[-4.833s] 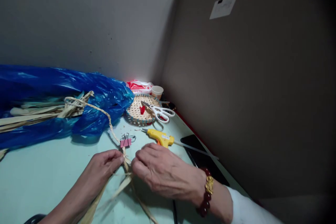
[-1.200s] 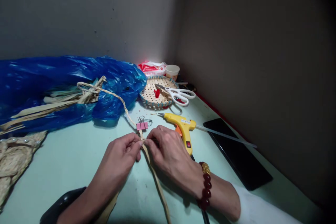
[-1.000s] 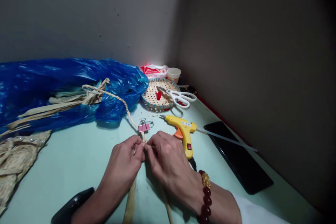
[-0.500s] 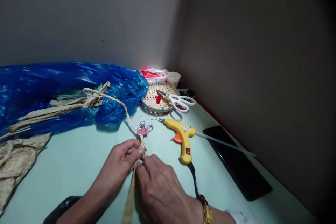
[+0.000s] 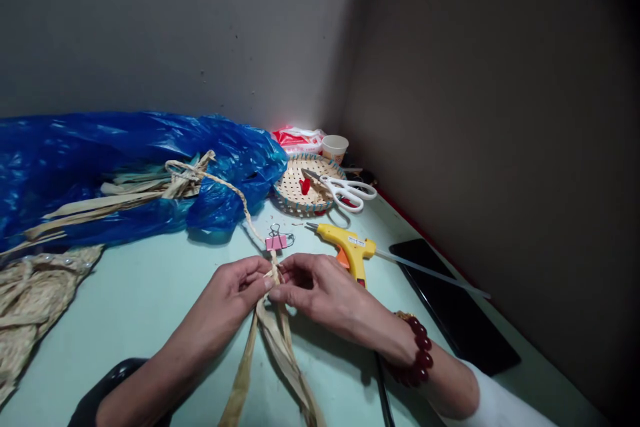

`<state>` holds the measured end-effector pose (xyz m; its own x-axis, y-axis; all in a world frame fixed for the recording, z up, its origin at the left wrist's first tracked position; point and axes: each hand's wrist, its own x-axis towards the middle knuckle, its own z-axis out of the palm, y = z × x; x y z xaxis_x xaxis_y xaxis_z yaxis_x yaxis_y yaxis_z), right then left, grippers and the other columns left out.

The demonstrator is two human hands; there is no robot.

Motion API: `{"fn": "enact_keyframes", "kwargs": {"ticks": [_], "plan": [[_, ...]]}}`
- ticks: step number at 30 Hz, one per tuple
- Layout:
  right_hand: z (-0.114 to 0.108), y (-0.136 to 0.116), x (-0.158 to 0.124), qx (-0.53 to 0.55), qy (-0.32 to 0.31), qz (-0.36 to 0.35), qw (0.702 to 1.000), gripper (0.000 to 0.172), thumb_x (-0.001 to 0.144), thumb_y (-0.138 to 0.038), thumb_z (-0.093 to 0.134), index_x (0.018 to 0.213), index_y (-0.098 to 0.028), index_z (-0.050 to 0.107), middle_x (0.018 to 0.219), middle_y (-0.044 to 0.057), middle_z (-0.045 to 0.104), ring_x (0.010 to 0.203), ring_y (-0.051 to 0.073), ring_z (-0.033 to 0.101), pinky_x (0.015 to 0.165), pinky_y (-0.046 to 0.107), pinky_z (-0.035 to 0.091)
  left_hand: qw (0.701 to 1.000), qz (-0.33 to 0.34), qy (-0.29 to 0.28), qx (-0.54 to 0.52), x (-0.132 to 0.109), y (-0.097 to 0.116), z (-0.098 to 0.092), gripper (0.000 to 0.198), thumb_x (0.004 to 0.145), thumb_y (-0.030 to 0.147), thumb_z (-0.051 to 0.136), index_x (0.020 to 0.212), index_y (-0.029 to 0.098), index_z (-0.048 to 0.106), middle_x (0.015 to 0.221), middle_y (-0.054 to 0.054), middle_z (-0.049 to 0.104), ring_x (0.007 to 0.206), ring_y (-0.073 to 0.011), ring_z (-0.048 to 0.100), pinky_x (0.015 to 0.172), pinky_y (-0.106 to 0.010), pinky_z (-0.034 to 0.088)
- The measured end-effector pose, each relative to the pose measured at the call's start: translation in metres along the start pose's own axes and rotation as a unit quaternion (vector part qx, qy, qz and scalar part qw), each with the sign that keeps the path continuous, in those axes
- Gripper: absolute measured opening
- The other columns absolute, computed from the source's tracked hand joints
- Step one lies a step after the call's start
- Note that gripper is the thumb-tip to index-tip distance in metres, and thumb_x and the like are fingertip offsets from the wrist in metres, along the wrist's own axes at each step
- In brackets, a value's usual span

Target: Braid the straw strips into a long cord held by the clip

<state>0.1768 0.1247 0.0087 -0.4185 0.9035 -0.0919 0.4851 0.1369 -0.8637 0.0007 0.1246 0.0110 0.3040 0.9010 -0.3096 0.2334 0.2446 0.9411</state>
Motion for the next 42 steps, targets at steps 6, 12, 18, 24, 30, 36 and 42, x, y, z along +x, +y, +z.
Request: {"fn": "enact_keyframes", "kwargs": {"ticks": [6,12,18,24,30,36,42], "plan": [[0.006,-0.004,-0.007,-0.105,0.051,-0.036,0.993,0.025,0.091,-0.028,0.051,0.069,-0.017,0.047,0.059,-0.004,0.048,0.053,0.008,0.036,0.051,0.025,0.02,0.991,0.027,0.02,0.129,0.002,0.001,0.002,0.014,0.082,0.03,0.053,0.072,0.02,0.054,0.072,0.001,0.061,0.073,-0.0188,0.055,0.067,-0.026,0.039],[-0.001,-0.011,-0.01,-0.139,0.029,-0.051,0.989,0.023,0.089,-0.017,0.047,0.066,-0.016,0.05,0.055,-0.004,0.044,0.05,0.008,0.029,0.05,0.025,0.02,0.977,0.072,0.063,0.192,-0.001,0.004,0.002,0.017,0.081,0.028,0.054,0.068,0.021,0.061,0.069,0.0,0.067,0.067,-0.0189,0.058,0.061,-0.025,0.038],[-0.001,-0.008,-0.008,-0.107,0.032,-0.045,0.993,0.021,0.09,-0.012,0.042,0.08,-0.016,0.059,0.071,0.001,0.059,0.066,0.011,0.049,0.059,0.023,0.031,0.972,0.052,0.027,0.227,0.002,0.0,0.0,0.021,0.084,0.029,0.048,0.071,0.02,0.061,0.068,-0.001,0.064,0.065,-0.0188,0.057,0.061,-0.026,0.038],[0.009,0.0,0.001,-0.022,0.052,-0.023,0.998,0.027,0.092,-0.025,0.049,0.072,-0.016,0.065,0.063,-0.001,0.062,0.057,0.009,0.048,0.057,0.022,0.033,0.966,0.053,0.029,0.252,0.0,0.0,0.002,0.021,0.086,0.03,0.045,0.07,0.021,0.055,0.067,0.002,0.06,0.065,-0.0174,0.054,0.061,-0.026,0.037],[0.017,0.0,0.002,0.03,0.113,-0.01,0.993,0.026,0.087,-0.019,0.053,0.068,-0.014,0.07,0.06,-0.001,0.064,0.053,0.008,0.046,0.052,0.02,0.032,0.936,0.064,0.069,0.339,-0.009,0.006,0.01,0.025,0.089,0.031,0.039,0.08,0.021,0.06,0.074,-0.002,0.067,0.07,-0.0203,0.06,0.066,-0.029,0.038],[0.021,0.002,0.002,0.053,0.134,0.011,0.99,0.02,0.081,-0.017,0.055,0.073,-0.014,0.073,0.065,0.001,0.068,0.06,0.01,0.053,0.057,0.02,0.036,0.945,0.069,0.054,0.314,-0.003,0.007,0.003,0.028,0.087,0.035,0.043,0.078,0.021,0.065,0.077,-0.003,0.071,0.076,-0.0218,0.063,0.07,-0.029,0.041],[0.018,0.004,0.005,0.025,0.123,-0.002,0.992,0.022,0.081,-0.019,0.055,0.074,-0.015,0.075,0.061,0.001,0.066,0.056,0.01,0.049,0.054,0.021,0.034,0.929,0.063,0.055,0.36,-0.003,0.007,-0.004,0.032,0.089,0.037,0.042,0.07,0.022,0.063,0.071,0.0,0.068,0.071,-0.0199,0.06,0.069,-0.028,0.038]]}}
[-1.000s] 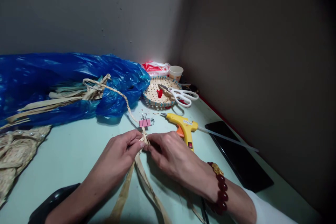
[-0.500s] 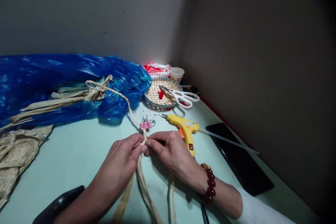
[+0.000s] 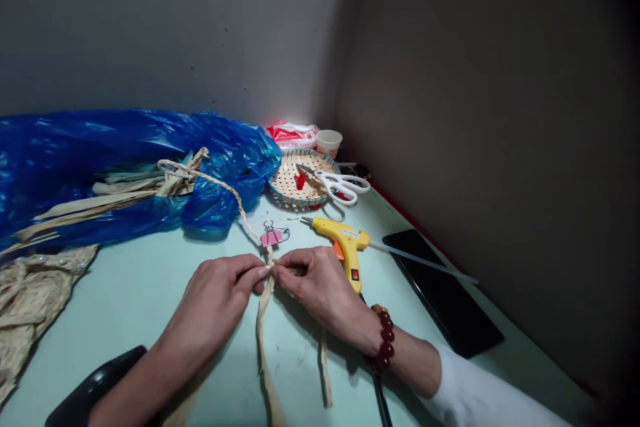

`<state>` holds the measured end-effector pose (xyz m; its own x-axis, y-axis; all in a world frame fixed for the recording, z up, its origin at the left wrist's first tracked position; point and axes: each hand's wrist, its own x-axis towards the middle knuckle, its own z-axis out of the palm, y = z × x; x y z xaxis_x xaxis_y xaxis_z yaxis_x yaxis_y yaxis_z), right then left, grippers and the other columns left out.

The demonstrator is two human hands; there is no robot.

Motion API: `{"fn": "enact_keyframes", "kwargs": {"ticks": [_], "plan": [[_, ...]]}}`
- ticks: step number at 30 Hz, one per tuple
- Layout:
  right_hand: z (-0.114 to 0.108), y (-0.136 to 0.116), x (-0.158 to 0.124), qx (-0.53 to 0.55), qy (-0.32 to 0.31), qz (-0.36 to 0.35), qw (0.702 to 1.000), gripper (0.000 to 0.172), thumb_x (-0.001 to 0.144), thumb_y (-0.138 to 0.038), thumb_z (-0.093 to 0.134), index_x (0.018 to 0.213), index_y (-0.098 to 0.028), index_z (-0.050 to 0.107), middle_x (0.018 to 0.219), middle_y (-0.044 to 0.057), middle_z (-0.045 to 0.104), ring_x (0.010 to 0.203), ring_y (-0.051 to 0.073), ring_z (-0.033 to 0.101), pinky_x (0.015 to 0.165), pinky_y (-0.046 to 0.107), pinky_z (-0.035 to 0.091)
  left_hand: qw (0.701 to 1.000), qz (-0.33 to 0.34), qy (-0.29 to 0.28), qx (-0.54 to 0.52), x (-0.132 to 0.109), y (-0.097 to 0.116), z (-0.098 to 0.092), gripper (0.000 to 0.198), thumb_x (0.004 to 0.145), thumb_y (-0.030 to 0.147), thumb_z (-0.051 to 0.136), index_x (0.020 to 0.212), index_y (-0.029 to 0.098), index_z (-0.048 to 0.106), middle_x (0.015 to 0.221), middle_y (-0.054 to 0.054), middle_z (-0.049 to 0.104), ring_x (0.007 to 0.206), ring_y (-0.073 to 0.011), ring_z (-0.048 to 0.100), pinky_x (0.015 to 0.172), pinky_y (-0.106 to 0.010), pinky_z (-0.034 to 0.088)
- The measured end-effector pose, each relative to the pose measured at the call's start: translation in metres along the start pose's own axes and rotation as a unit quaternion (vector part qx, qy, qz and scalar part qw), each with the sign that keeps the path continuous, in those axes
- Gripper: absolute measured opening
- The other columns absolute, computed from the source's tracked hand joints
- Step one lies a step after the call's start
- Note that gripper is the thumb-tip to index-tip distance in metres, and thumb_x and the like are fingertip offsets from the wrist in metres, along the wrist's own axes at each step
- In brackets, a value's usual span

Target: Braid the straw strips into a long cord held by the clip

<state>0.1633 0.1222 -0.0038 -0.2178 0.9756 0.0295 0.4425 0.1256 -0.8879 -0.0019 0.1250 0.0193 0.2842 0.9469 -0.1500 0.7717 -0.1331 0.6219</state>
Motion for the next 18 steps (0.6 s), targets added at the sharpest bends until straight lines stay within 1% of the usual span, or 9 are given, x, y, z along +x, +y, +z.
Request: {"fn": "enact_keyframes", "kwargs": {"ticks": [3,5,6,8,11,12,13,15,18], "plan": [[-0.001,-0.001,0.0,-0.015,0.008,-0.005,1.0,0.019,0.079,-0.016,0.057,0.071,-0.014,0.074,0.058,0.0,0.063,0.055,0.009,0.048,0.054,0.021,0.032,0.997,0.002,0.008,0.074,-0.002,0.004,-0.001,0.032,0.089,0.037,0.04,0.071,0.021,0.061,0.071,-0.001,0.065,0.069,-0.0208,0.056,0.066,-0.03,0.034],[-0.001,-0.002,-0.001,-0.023,0.017,-0.011,1.0,0.017,0.079,-0.016,0.057,0.072,-0.014,0.073,0.059,0.0,0.064,0.055,0.009,0.048,0.054,0.021,0.032,0.998,0.0,0.014,0.056,-0.002,0.005,0.0,0.03,0.089,0.037,0.04,0.071,0.021,0.058,0.072,-0.002,0.062,0.07,-0.0208,0.054,0.066,-0.03,0.033],[-0.001,-0.002,-0.002,-0.025,0.021,-0.017,0.999,0.017,0.08,-0.016,0.057,0.073,-0.014,0.073,0.06,0.0,0.065,0.055,0.009,0.048,0.054,0.021,0.032,1.0,-0.004,0.012,0.016,-0.002,0.004,0.001,0.029,0.088,0.037,0.042,0.068,0.021,0.056,0.069,-0.001,0.06,0.068,-0.0199,0.052,0.065,-0.03,0.033],[0.001,-0.001,-0.003,-0.02,0.027,-0.033,0.999,0.019,0.082,-0.017,0.055,0.074,-0.014,0.072,0.063,0.001,0.066,0.056,0.009,0.049,0.054,0.021,0.031,0.991,-0.033,-0.017,-0.126,-0.001,0.001,0.005,0.031,0.085,0.039,0.046,0.06,0.021,0.049,0.06,0.002,0.051,0.061,-0.0163,0.047,0.061,-0.027,0.032],[0.003,0.001,-0.005,0.01,0.035,-0.042,0.998,0.023,0.084,-0.018,0.052,0.071,-0.014,0.07,0.064,0.001,0.066,0.058,0.01,0.05,0.054,0.021,0.031,0.927,-0.124,-0.076,-0.346,-0.003,-0.005,0.014,0.032,0.081,0.043,0.05,0.058,0.021,0.046,0.052,0.007,0.039,0.048,-0.0116,0.035,0.051,-0.024,0.028],[0.003,0.001,-0.005,0.021,0.036,-0.037,0.998,0.024,0.084,-0.018,0.052,0.068,-0.014,0.069,0.063,0.001,0.065,0.058,0.01,0.05,0.054,0.021,0.031,0.911,-0.147,-0.077,-0.378,-0.004,-0.005,0.018,0.032,0.081,0.044,0.051,0.059,0.021,0.047,0.051,0.007,0.037,0.046,-0.011,0.032,0.05,-0.023,0.027],[0.003,0.001,-0.006,0.033,0.034,-0.031,0.998,0.025,0.084,-0.018,0.051,0.066,-0.014,0.067,0.062,0.0,0.064,0.058,0.01,0.049,0.054,0.021,0.031,0.909,-0.156,-0.065,-0.382,-0.005,-0.005,0.021,0.033,0.08,0.045,0.052,0.058,0.021,0.048,0.051,0.007,0.038,0.046,-0.0109,0.032,0.049,-0.023,0.027],[0.003,0.0,-0.007,0.061,0.025,-0.016,0.998,0.025,0.083,-0.017,0.051,0.061,-0.014,0.063,0.058,-0.001,0.06,0.056,0.009,0.046,0.053,0.021,0.03,0.937,-0.131,-0.02,-0.323,-0.007,-0.001,0.026,0.037,0.081,0.046,0.051,0.054,0.02,0.049,0.052,0.005,0.043,0.05,-0.0119,0.037,0.051,-0.023,0.029],[0.003,0.001,-0.007,0.1,0.011,0.011,0.995,0.026,0.081,-0.017,0.051,0.056,-0.015,0.058,0.053,-0.003,0.051,0.053,0.008,0.04,0.05,0.02,0.028,0.982,-0.075,0.037,-0.167,-0.012,0.007,0.031,0.041,0.085,0.045,0.045,0.053,0.02,0.051,0.052,0.003,0.048,0.053,-0.0139,0.043,0.054,-0.025,0.031]]}}
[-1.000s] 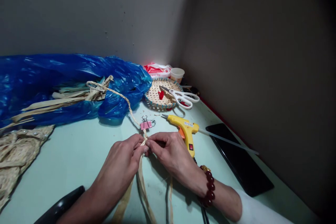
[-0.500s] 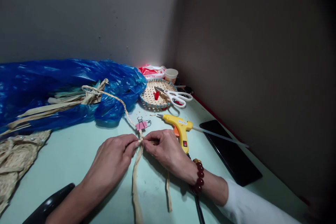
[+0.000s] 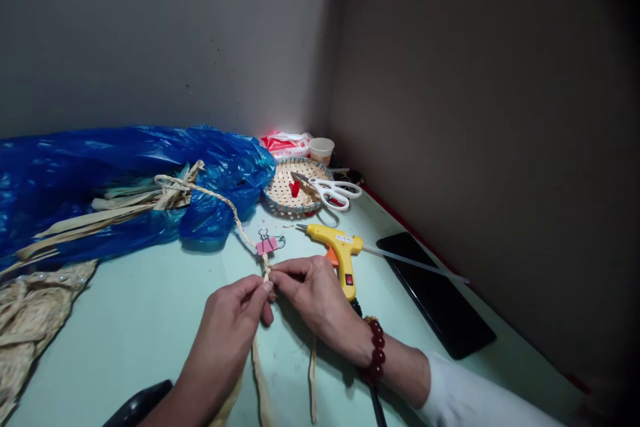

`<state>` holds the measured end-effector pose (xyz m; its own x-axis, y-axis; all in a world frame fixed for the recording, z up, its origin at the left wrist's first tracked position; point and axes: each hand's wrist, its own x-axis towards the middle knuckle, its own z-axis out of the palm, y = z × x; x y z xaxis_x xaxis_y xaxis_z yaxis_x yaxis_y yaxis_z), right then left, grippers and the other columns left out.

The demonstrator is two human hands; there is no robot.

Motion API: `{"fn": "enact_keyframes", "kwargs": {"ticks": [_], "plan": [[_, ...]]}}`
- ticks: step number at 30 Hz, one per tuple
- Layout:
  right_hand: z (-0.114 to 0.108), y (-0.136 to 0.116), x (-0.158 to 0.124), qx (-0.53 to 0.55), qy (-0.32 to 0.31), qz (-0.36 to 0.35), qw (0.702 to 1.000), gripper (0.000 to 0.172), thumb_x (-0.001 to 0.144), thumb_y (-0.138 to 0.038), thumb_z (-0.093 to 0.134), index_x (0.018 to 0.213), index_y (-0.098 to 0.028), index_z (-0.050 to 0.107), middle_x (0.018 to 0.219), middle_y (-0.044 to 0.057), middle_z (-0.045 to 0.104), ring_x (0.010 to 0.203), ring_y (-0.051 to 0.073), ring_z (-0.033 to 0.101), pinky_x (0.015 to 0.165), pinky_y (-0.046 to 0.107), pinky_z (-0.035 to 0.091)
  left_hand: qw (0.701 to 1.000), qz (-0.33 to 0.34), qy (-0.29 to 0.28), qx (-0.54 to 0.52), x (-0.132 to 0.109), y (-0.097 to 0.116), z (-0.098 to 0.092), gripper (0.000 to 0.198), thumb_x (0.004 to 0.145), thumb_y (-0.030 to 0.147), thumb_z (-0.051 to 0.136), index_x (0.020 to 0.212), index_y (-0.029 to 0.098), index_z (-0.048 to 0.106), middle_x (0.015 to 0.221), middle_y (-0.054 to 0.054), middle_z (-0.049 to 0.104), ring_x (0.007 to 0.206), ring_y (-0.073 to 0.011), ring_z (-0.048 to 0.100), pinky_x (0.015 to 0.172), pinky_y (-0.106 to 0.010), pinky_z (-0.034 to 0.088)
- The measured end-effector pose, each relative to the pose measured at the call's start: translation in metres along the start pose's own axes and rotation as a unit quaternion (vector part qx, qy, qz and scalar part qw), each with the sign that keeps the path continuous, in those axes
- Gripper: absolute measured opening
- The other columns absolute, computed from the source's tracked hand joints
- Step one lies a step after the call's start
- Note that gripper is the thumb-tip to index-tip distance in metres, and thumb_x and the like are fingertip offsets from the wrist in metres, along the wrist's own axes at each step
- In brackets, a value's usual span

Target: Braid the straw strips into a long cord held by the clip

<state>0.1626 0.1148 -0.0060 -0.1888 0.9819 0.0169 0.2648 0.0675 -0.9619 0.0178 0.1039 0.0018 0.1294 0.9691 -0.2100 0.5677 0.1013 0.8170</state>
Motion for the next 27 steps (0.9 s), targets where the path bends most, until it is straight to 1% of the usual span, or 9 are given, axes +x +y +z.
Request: {"fn": "enact_keyframes", "kwargs": {"ticks": [4,7,12,15,19,21,23,25,27], "plan": [[0.001,0.003,0.001,0.021,-0.007,0.004,1.0,0.026,0.081,-0.018,0.05,0.057,-0.015,0.059,0.051,-0.004,0.048,0.053,0.009,0.038,0.051,0.02,0.029,0.982,0.071,0.019,0.176,-0.006,0.0,0.007,0.038,0.091,0.035,0.033,0.06,0.021,0.051,0.053,0.0,0.055,0.051,-0.0166,0.051,0.058,-0.029,0.036],[0.002,0.005,0.002,0.041,-0.014,0.004,0.999,0.024,0.081,-0.02,0.051,0.062,-0.014,0.065,0.057,-0.002,0.056,0.056,0.01,0.042,0.055,0.021,0.034,0.948,0.109,0.021,0.299,-0.006,-0.004,0.009,0.036,0.092,0.024,0.028,0.075,0.02,0.059,0.073,-0.007,0.069,0.066,-0.023,0.064,0.064,-0.033,0.042],[0.004,0.006,0.005,0.135,-0.007,0.053,0.989,0.017,0.076,-0.023,0.059,0.069,-0.012,0.071,0.066,0.002,0.065,0.061,0.012,0.052,0.06,0.023,0.041,0.892,0.086,-0.037,0.442,-0.011,0.0,0.016,0.038,0.09,0.013,0.03,0.11,0.017,0.061,0.101,-0.015,0.073,0.08,-0.0302,0.071,0.063,-0.036,0.047],[0.004,0.005,0.005,0.176,-0.022,0.087,0.98,0.016,0.075,-0.023,0.061,0.068,-0.011,0.069,0.064,0.002,0.064,0.056,0.011,0.051,0.056,0.022,0.04,0.888,0.096,-0.052,0.446,-0.018,0.008,0.015,0.039,0.09,0.017,0.031,0.114,0.016,0.062,0.105,-0.017,0.071,0.077,-0.0312,0.071,0.059,-0.036,0.046],[-0.003,-0.001,0.005,0.164,-0.025,0.094,0.982,0.016,0.077,-0.019,0.061,0.066,-0.011,0.069,0.06,0.001,0.062,0.054,0.009,0.046,0.054,0.02,0.036,0.937,0.151,0.078,0.306,-0.015,0.014,-0.008,0.031,0.091,0.034,0.039,0.08,0.022,0.065,0.084,-0.008,0.069,0.075,-0.0241,0.066,0.066,-0.033,0.044],[-0.007,-0.005,0.004,0.156,-0.028,0.09,0.983,0.017,0.078,-0.017,0.06,0.064,-0.011,0.07,0.058,0.0,0.061,0.054,0.008,0.044,0.056,0.02,0.035,0.972,0.118,0.122,0.164,-0.005,0.013,-0.021,0.025,0.089,0.038,0.045,0.079,0.021,0.061,0.08,-0.006,0.068,0.072,-0.0198,0.062,0.067,-0.029,0.044],[-0.01,-0.007,0.004,0.164,-0.045,0.099,0.98,0.02,0.079,-0.016,0.059,0.063,-0.012,0.07,0.054,-0.001,0.059,0.053,0.008,0.043,0.055,0.019,0.034,1.0,0.001,0.007,-0.004,0.007,0.008,-0.027,0.03,0.087,0.047,0.047,0.085,0.02,0.06,0.05,0.002,0.055,0.042,-0.0116,0.042,0.044,-0.022,0.031],[-0.012,-0.008,0.004,0.162,-0.058,0.1,0.98,0.022,0.081,-0.017,0.058,0.064,-0.012,0.071,0.053,-0.002,0.058,0.051,0.008,0.041,0.053,0.019,0.032,0.976,-0.075,-0.132,-0.156,0.016,0.003,-0.026,0.032,0.085,0.049,0.05,0.085,0.018,0.058,0.043,0.007,0.046,0.034,-0.0059,0.022,0.036,-0.02,0.015],[-0.012,-0.005,0.003,0.136,-0.071,0.08,0.985,0.024,0.084,-0.019,0.055,0.068,-0.012,0.072,0.059,0.0,0.062,0.053,0.008,0.043,0.054,0.02,0.032,0.946,-0.093,-0.183,-0.252,0.022,-0.002,-0.02,0.028,0.082,0.044,0.057,0.079,0.016,0.057,0.048,0.008,0.045,0.036,-0.0028,0.017,0.035,-0.018,0.011]]}}
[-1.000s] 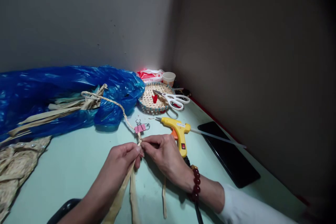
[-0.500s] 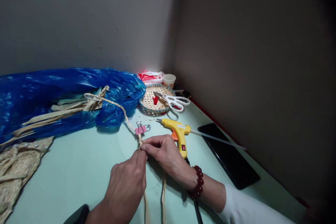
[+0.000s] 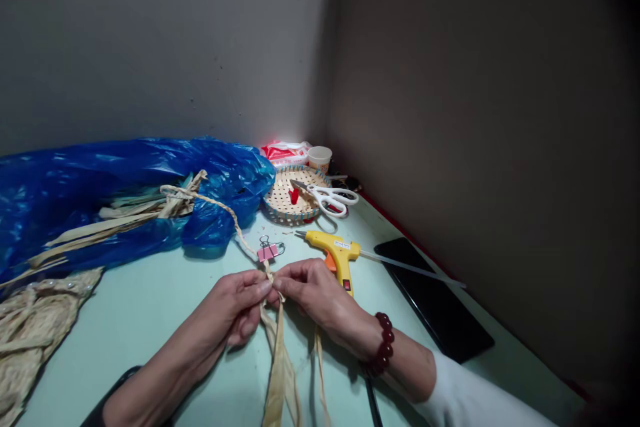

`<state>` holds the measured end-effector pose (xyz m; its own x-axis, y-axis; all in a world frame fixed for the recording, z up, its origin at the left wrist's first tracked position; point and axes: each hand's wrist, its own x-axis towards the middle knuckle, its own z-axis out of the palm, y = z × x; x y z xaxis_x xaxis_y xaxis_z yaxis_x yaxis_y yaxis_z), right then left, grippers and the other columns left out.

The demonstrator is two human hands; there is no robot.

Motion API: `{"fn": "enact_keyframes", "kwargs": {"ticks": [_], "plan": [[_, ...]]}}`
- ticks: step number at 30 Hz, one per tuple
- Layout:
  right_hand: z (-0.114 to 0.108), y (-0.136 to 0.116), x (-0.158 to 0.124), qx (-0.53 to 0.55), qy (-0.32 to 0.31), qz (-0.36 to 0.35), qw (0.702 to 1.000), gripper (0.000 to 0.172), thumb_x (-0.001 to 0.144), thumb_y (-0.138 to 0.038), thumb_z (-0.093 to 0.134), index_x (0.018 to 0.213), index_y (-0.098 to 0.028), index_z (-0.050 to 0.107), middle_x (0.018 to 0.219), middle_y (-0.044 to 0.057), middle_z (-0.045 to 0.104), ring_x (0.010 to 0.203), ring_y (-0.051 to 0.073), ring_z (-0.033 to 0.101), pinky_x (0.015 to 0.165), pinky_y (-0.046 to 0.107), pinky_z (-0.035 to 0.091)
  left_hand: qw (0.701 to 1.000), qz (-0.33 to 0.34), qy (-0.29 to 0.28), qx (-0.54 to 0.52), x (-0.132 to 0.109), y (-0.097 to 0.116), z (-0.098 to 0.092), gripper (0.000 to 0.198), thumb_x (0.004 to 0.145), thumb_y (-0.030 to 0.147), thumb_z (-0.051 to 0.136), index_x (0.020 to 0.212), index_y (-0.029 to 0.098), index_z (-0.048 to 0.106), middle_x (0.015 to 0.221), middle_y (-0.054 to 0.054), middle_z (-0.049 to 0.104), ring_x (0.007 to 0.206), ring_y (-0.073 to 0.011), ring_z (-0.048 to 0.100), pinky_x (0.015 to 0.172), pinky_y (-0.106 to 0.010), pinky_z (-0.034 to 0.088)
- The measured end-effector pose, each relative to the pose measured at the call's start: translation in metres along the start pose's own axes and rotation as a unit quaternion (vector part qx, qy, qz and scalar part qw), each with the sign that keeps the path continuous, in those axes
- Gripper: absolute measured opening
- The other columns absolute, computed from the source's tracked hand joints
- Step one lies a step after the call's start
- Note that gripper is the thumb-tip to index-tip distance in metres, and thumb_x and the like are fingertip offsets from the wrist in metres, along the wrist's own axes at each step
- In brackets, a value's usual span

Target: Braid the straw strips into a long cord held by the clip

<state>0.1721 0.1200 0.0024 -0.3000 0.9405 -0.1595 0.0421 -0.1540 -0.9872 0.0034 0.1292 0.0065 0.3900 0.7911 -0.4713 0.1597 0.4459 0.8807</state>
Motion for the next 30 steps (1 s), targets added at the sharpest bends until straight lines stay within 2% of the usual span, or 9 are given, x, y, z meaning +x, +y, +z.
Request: {"fn": "enact_keyframes", "kwargs": {"ticks": [4,9,12,16,19,21,23,27,30], "plan": [[-0.001,0.004,-0.001,-0.113,-0.013,-0.037,0.993,0.024,0.087,-0.018,0.051,0.077,-0.013,0.072,0.072,0.002,0.068,0.064,0.011,0.053,0.061,0.021,0.036,0.999,0.009,0.02,-0.033,0.004,-0.005,0.007,0.025,0.074,0.036,0.067,0.07,0.015,0.055,0.057,0.008,0.045,0.038,-0.0003,0.016,0.034,-0.015,0.012],[0.002,-0.003,-0.01,-0.264,0.017,-0.082,0.961,0.023,0.09,-0.016,0.048,0.079,-0.016,0.068,0.077,0.004,0.07,0.072,0.014,0.059,0.067,0.024,0.037,0.995,0.023,0.076,0.06,0.001,-0.006,0.01,0.028,0.078,0.042,0.058,0.066,0.017,0.054,0.049,0.01,0.037,0.031,-0.002,0.02,0.034,-0.02,0.009],[0.005,-0.005,-0.016,-0.344,0.031,-0.081,0.935,0.02,0.092,-0.015,0.046,0.09,-0.015,0.065,0.081,0.007,0.069,0.075,0.017,0.059,0.068,0.026,0.037,0.981,0.054,0.115,0.148,0.002,-0.008,0.011,0.029,0.082,0.041,0.051,0.063,0.019,0.049,0.05,0.009,0.034,0.038,-0.0063,0.026,0.039,-0.022,0.015],[0.007,-0.004,-0.018,-0.43,0.032,-0.076,0.899,0.019,0.092,-0.016,0.044,0.106,-0.011,0.055,0.074,0.007,0.065,0.066,0.018,0.056,0.059,0.026,0.032,0.939,0.107,0.143,0.294,-0.001,-0.007,0.01,0.03,0.083,0.04,0.049,0.06,0.021,0.045,0.057,0.006,0.04,0.056,-0.0133,0.038,0.053,-0.025,0.028],[0.005,-0.005,-0.017,-0.493,0.038,-0.084,0.865,0.013,0.091,-0.019,0.044,0.094,-0.015,0.056,0.064,0.003,0.06,0.052,0.015,0.046,0.052,0.027,0.022,0.922,0.113,0.139,0.344,-0.004,-0.003,0.011,0.029,0.085,0.037,0.043,0.06,0.021,0.041,0.059,0.005,0.04,0.06,-0.0148,0.039,0.056,-0.026,0.028],[0.003,-0.006,-0.017,-0.516,0.044,-0.089,0.851,0.015,0.09,-0.022,0.045,0.081,-0.017,0.055,0.058,0.001,0.055,0.047,0.012,0.039,0.05,0.028,0.018,0.92,0.11,0.138,0.351,-0.004,-0.001,0.011,0.03,0.084,0.038,0.043,0.059,0.022,0.037,0.058,0.006,0.036,0.058,-0.0145,0.037,0.055,-0.026,0.026],[0.004,-0.007,-0.019,-0.514,0.054,-0.098,0.85,0.018,0.09,-0.023,0.045,0.075,-0.018,0.053,0.056,0.001,0.054,0.046,0.011,0.038,0.05,0.028,0.018,0.922,0.109,0.139,0.345,-0.003,-0.002,0.012,0.032,0.083,0.039,0.044,0.058,0.022,0.035,0.057,0.006,0.034,0.057,-0.0142,0.035,0.054,-0.026,0.024],[0.014,-0.004,-0.026,-0.49,0.071,-0.115,0.861,0.016,0.091,-0.023,0.043,0.079,-0.018,0.053,0.059,0.001,0.057,0.048,0.012,0.043,0.051,0.029,0.021,0.94,0.114,0.141,0.29,0.002,-0.007,0.014,0.03,0.081,0.038,0.044,0.057,0.022,0.039,0.056,0.006,0.034,0.057,-0.0137,0.034,0.053,-0.026,0.025],[0.022,-0.001,-0.032,-0.481,0.061,-0.142,0.863,0.014,0.09,-0.019,0.041,0.084,-0.017,0.053,0.065,0.002,0.061,0.051,0.013,0.049,0.052,0.029,0.025,0.967,0.106,0.124,0.198,0.002,-0.009,0.013,0.03,0.077,0.039,0.052,0.056,0.021,0.041,0.055,0.007,0.034,0.054,-0.0118,0.032,0.051,-0.023,0.025]]}}
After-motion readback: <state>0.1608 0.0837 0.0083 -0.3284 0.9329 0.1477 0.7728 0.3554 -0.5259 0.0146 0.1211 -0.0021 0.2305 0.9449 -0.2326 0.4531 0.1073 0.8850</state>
